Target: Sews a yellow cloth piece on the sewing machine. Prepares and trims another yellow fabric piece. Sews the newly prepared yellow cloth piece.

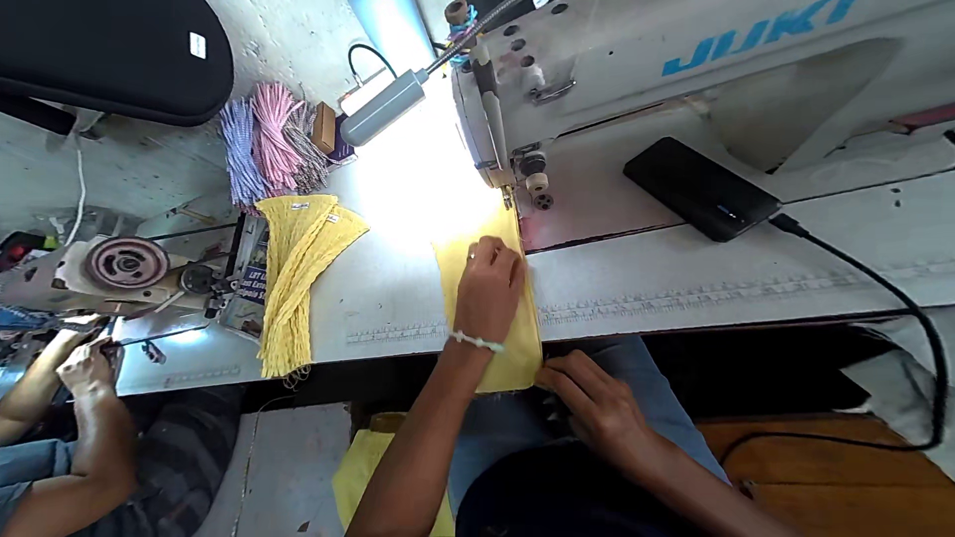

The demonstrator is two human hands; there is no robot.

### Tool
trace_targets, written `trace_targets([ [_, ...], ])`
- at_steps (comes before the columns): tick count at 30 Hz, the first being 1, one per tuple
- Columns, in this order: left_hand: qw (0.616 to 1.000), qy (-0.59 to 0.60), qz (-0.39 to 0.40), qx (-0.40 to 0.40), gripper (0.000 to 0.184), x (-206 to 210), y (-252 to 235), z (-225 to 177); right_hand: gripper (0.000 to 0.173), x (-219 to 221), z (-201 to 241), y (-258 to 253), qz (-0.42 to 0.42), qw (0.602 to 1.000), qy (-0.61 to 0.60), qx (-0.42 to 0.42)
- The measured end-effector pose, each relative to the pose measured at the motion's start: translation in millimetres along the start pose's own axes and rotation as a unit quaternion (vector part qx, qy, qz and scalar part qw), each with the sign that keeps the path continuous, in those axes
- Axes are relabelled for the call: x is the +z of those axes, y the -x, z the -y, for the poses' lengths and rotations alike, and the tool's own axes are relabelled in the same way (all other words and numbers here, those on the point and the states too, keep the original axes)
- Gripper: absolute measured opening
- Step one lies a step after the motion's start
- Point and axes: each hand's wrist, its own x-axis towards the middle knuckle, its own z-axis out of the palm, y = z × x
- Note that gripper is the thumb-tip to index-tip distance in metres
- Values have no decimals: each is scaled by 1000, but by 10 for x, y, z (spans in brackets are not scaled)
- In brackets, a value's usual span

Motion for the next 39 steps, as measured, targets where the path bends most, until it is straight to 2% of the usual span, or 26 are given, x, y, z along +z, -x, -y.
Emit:
trace_targets([
  [3,994,8,48,-102,35,-76,222,-239,13,7,7,5,-2,1000,-4,8],
  [9,985,70,18,-157,24,-41,292,-194,13,-8,27,10,8,1000,-8,14],
  [11,987,50,20,-154,26,-51,266,-207,13,-11,32,4,7,1000,-8,15],
  [15,979,-19,75,-190,42,-72,129,-327,14,11,45,10,7,1000,-4,16],
  [18,980,-9,47,-192,29,-26,106,-257,14,4,47,-1,9,1000,-8,17],
  [23,978,49,-2,-204,24,-48,164,-102,15,-11,43,-13,12,1000,-13,17],
  [27,984,20,-25,-174,21,5,172,-115,14,2,58,-31,12,1000,-12,7],
  [31,993,15,-81,-90,20,116,245,-73,14,7,68,-29,9,1000,-12,4],
  [36,995,75,-69,-12,14,109,407,15,13,-41,90,-33,5,1000,10,1],
  [39,995,76,-62,21,24,77,645,-62,13,-68,73,-20,2,1000,23,-1],
])
